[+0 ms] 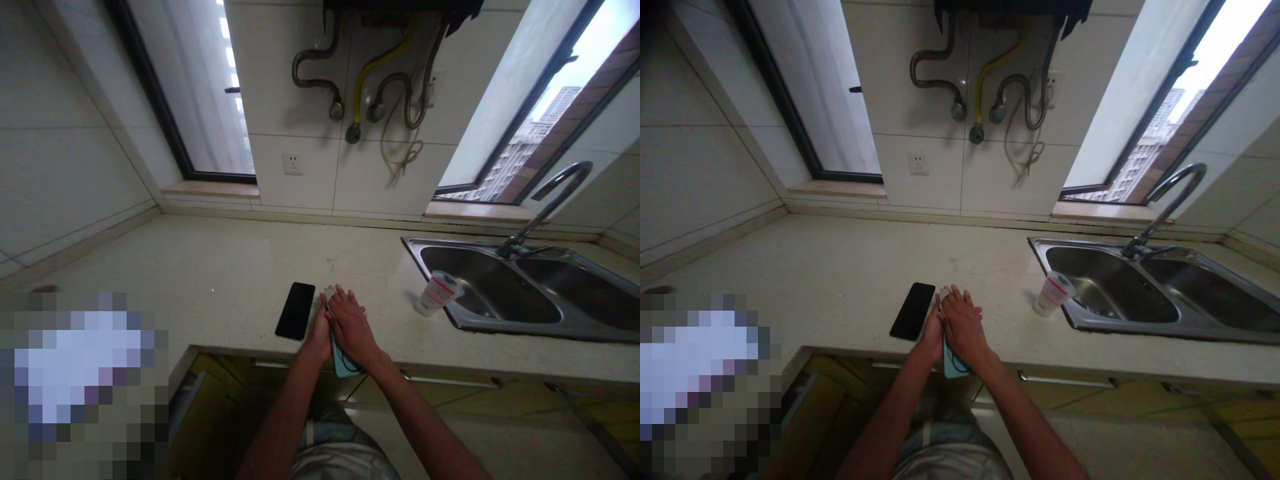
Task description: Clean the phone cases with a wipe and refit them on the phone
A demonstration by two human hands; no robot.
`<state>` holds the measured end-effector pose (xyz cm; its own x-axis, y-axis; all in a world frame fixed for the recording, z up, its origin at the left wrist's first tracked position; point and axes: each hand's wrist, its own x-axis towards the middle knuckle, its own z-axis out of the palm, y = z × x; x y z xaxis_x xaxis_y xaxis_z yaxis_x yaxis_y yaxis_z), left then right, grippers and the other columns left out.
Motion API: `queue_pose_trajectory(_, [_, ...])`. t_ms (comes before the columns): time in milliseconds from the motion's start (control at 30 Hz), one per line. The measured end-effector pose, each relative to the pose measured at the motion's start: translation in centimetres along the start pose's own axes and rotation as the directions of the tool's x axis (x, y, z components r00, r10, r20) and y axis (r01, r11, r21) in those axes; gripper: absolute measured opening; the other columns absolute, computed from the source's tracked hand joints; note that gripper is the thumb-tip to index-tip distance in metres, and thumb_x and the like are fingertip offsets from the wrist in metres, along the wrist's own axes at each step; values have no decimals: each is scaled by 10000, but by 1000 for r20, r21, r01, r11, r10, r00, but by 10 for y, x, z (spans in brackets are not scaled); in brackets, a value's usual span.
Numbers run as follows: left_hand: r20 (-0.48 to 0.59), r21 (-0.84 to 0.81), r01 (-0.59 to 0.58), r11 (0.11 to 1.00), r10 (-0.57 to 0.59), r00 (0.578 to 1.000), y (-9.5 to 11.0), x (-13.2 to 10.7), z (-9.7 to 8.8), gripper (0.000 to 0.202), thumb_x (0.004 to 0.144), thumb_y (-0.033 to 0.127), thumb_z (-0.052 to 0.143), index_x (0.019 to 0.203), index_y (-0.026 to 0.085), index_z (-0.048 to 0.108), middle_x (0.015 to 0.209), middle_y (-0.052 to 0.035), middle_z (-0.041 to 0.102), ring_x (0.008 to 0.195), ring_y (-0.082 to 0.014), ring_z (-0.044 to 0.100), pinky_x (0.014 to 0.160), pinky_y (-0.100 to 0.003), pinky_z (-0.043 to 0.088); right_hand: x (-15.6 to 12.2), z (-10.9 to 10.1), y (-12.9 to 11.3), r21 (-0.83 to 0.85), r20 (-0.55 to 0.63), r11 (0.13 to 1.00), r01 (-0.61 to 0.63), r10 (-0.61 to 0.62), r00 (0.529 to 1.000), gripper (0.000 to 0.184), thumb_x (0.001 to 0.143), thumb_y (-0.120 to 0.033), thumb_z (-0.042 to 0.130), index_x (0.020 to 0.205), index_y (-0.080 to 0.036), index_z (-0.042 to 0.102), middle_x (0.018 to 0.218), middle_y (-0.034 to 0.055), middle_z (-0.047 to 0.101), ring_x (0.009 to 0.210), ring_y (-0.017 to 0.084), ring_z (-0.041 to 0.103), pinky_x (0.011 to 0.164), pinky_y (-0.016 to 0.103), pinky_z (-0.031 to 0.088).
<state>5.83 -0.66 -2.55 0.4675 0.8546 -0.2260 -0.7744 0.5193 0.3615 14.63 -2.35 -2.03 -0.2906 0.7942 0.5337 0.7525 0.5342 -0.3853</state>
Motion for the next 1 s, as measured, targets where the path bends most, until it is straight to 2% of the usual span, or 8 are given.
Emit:
queue_pose_trajectory(100, [19, 4, 59, 998, -59, 998, -1, -1, -4, 678, 897, 679, 428, 1310, 168, 598, 1190, -179, 693, 1165, -346, 627, 1026, -539, 450, -3, -8, 0, -48, 90, 994, 98, -94, 992, 455, 997, -228, 400, 1436, -135, 476, 1471, 175, 504, 1445, 281, 358, 1174, 561, 321])
queue_pose_trajectory(233, [34, -31, 136, 990, -135, 990, 2, 3, -15, 809, 847, 755, 424, 1223, 66, 619, 1120, -237, 698, 1104, -366, 652, 985, -521, 476, -21, -19, -5, -64, 205, 970, 233, -215, 955, 479, 978, -199, 446, 1450, -120, 454, 1493, 165, 476, 1440, 280, 366, 1169, 543, 348])
queue_pose_trajectory(333, [40, -74, 230, 970, -228, 973, 7, 10, -21, 753, 868, 705, 454, 1156, 29, 619, 1028, -239, 713, 944, -322, 703, 879, -487, 526, -42, -25, -13, -75, 243, 963, 259, -234, 941, 479, 971, -179, 463, 1445, -111, 456, 1495, 160, 469, 1442, 272, 363, 1159, 530, 374])
queue_pose_trajectory(433, [25, -129, 213, 968, -212, 977, 9, 14, -23, 677, 896, 676, 427, 1119, 66, 618, 1006, -209, 722, 879, -289, 713, 765, -459, 559, -62, -32, -21, -71, 259, 957, 282, -256, 931, 490, 963, -158, 467, 1451, -118, 447, 1508, 143, 455, 1442, 263, 362, 1160, 519, 379])
queue_pose_trajectory(567, [-44, -126, 141, 982, -147, 988, 8, 13, -19, 669, 907, 660, 407, 1113, 59, 616, 976, -211, 724, 859, -295, 713, 715, -448, 562, -81, -43, -24, -74, 272, 960, 270, -241, 931, 542, 974, -183, 474, 1505, -154, 366, 1511, 125, 454, 1445, 247, 355, 1166, 493, 382])
queue_pose_trajectory(733, [-69, -93, 157, 983, -164, 984, 8, 11, -14, 685, 903, 652, 415, 1235, 75, 581, 1097, -219, 707, 970, -335, 702, 775, -456, 541, -99, -46, -10, -142, 216, 974, 175, -142, 966, 576, 990, -205, 456, 1542, -194, 291, 1527, 122, 434, 1441, 248, 365, 1151, 495, 404])
queue_pose_trajectory(867, [-72, -69, 238, 969, -243, 967, 10, 9, -12, 691, 880, 645, 483, 1220, 57, 604, 1115, -221, 706, 999, -337, 698, 868, -452, 520, -97, -36, 4, -192, 149, 977, 87, -59, 987, 574, 1009, -252, 440, 1551, -186, 261, 1534, 139, 417, 1465, 267, 311, 1139, 549, 390])
queue_pose_trajectory(1000, [-15, -44, 275, 960, -276, 961, 12, 8, -12, 608, 937, 551, 449, 1142, 18, 656, 1023, -221, 730, 967, -319, 708, 893, -433, 518, -79, -17, 18, -194, 86, 981, -8, 25, 996, 546, 1027, -293, 398, 1547, -178, 279, 1552, 151, 378, 1484, 278, 252, 1149, 573, 348])
